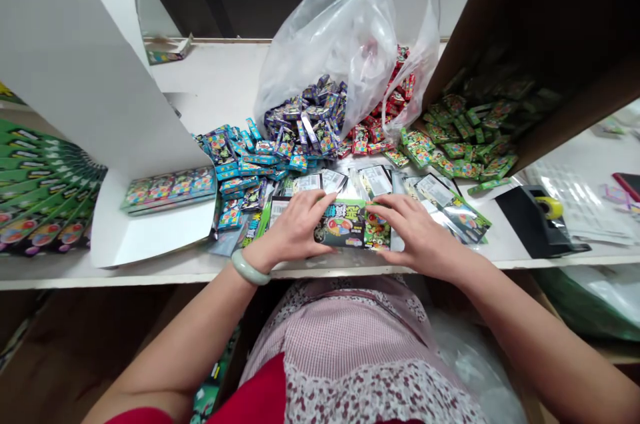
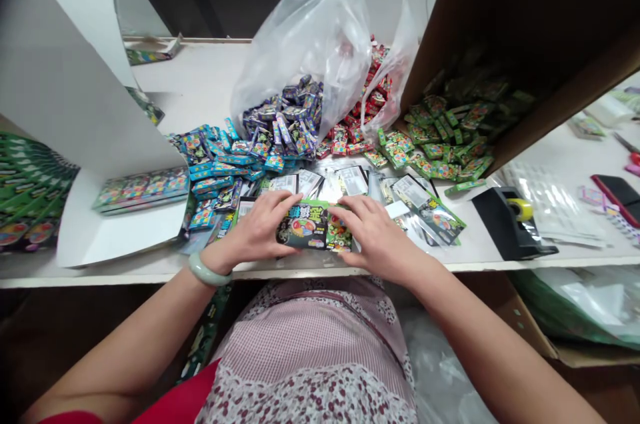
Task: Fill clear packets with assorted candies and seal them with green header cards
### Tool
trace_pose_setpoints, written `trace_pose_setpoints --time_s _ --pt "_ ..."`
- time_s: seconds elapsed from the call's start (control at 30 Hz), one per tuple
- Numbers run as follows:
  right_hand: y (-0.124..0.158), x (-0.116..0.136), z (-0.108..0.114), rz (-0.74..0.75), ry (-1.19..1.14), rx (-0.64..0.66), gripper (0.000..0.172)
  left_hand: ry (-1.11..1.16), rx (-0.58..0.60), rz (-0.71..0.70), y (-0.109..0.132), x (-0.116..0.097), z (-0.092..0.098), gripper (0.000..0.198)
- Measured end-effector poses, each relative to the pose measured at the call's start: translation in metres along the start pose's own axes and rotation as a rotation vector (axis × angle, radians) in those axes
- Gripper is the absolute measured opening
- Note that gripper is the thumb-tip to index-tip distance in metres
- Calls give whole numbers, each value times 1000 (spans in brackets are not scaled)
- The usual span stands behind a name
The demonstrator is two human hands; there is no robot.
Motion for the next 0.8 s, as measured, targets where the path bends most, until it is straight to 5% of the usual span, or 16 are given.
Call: trace_pose_setpoints --time_s 0.4,0.53,0.67,0.8 --pt "-7 3 -25 -46 -205 -12 98 22 -7 41 12 1 -3 100" --pt "-12 -1 -21 -240 -292 -103 62 0 -78 114 18 9 0 102" --pt "-29 -3 -33 -275 -617 27 41 28 -67 130 19 13 -2 104" --pt "-75 -74 -33 -374 -409 -8 30 26 -128 214 24 27 15 106"
Point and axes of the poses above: each hand's wrist, its own y-axis away from the middle knuckle, its own z-axis out of the back of the hand, x = y × z, the point moved 9 cm from there along -y, towards the middle knuckle, and after that the axes turned 9 degrees about y, right-handed, at the moved point
